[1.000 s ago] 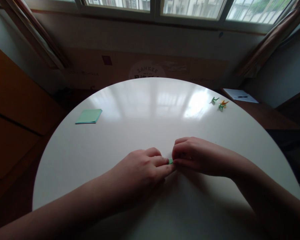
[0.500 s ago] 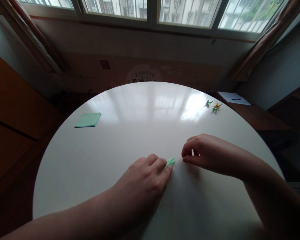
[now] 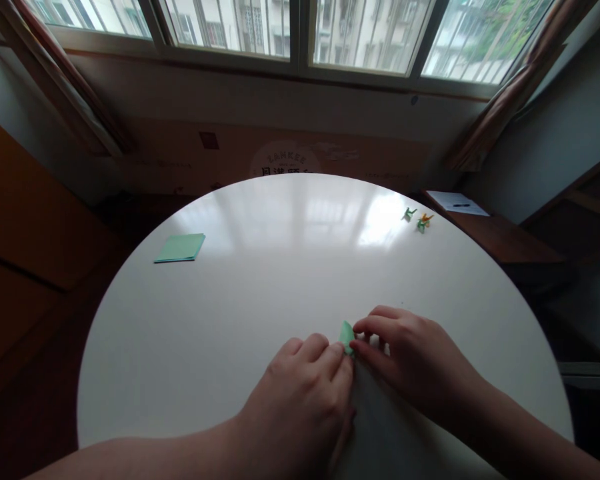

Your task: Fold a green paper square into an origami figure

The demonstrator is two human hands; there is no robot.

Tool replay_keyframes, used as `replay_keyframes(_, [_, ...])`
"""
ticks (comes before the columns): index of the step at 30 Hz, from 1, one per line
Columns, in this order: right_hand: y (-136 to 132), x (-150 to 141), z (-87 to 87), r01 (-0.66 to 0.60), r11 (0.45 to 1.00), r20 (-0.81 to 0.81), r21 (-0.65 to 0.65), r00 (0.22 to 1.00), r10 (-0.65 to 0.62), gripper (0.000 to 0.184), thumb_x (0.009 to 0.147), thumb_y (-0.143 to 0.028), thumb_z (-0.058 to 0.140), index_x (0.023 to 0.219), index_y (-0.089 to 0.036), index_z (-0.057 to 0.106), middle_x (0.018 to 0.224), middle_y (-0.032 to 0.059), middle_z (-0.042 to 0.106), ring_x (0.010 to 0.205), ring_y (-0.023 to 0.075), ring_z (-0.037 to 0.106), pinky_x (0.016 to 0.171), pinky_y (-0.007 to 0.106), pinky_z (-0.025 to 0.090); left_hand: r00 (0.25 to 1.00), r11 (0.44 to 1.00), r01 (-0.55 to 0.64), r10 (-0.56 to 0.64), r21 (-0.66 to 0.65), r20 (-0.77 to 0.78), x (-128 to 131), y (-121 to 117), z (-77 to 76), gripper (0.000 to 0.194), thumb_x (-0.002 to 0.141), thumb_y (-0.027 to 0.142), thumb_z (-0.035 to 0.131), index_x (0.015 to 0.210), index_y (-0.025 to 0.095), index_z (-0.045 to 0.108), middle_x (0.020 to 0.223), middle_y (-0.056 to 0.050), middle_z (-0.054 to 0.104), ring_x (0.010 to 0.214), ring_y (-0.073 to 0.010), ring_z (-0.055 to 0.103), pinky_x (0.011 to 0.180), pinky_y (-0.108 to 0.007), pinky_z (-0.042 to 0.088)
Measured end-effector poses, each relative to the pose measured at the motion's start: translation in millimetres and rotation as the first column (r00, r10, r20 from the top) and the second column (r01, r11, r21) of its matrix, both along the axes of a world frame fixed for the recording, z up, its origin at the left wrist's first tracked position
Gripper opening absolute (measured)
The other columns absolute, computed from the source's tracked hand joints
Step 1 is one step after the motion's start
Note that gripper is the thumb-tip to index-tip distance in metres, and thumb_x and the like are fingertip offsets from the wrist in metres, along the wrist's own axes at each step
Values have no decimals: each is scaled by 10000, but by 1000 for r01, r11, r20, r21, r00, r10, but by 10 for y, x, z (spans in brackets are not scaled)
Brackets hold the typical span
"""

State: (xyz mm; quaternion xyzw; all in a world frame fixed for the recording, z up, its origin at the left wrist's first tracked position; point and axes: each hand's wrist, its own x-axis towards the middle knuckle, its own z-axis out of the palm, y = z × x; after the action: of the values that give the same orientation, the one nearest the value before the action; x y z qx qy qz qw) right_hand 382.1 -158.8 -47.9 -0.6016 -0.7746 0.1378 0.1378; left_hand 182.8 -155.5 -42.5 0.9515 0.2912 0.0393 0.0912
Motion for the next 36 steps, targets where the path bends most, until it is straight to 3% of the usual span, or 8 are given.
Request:
replay_keyframes(5, [33, 37, -49, -65, 997, -12, 48, 998, 66, 152, 932, -241, 596, 941, -252, 748, 877, 17, 711, 748, 191, 651, 654, 297, 425, 996, 998, 69, -69, 0, 53, 1, 18, -22, 226, 940, 261, 545, 1103, 154, 660, 1059, -115, 675, 960, -268, 588, 860, -412, 522])
replay_keyframes(10, [43, 77, -141, -204, 967, -14, 154, 978, 208, 179, 947, -175, 568, 971, -219, 739, 849, 42, 702, 776, 190, 641, 689, 290, 457, 992, 997, 45, -53, 69, 112, -30, 84, -81, 272, 943, 253, 535, 1165, 141, 644, 1128, -138, 678, 1048, -283, 591, 904, -421, 513])
replay_keyframes(17, [78, 210, -205, -401, 863, 31, 309, 911, 412, 245, 990, -140, 489, 922, -192, 719, 790, 58, 677, 708, 168, 599, 616, 254, 473, 998, 982, 20, -30, 186, 53, -51, 91, -188, 360, 975, 284, 477, 1242, 102, 636, 1196, -129, 685, 1072, -295, 592, 868, -432, 523])
replay_keyframes(22, [192, 289, -202, -513, 794, 50, 326, 848, 527, 244, 1008, -119, 466, 975, -151, 706, 796, 64, 667, 679, 173, 578, 577, 283, 458, 998, 945, 22, -42, 326, 54, -70, 98, -254, 382, 997, 286, 443, 1279, 115, 636, 1273, -120, 673, 1129, -296, 586, 870, -417, 512])
replay_keyframes(27, [277, 368, -219, -626, 720, 116, 298, 773, 624, 246, 1013, -124, 432, 1019, -128, 679, 832, 76, 653, 660, 184, 558, 549, 320, 434, 998, 946, 32, -51, 323, 48, -96, 96, -280, 379, 995, 293, 469, 1291, 123, 634, 1285, -120, 673, 1147, -296, 592, 890, -417, 509])
replay_keyframes(36, [274, 387, -241, -591, 761, 56, 268, 798, 600, 264, 1016, -153, 405, 1095, -159, 657, 855, 85, 644, 687, 197, 569, 584, 339, 500, 997, 937, 52, -71, 347, 41, -136, 67, -356, 381, 995, 256, 451, 1301, 124, 635, 1394, -128, 608, 1260, -301, 548, 892, -411, 516])
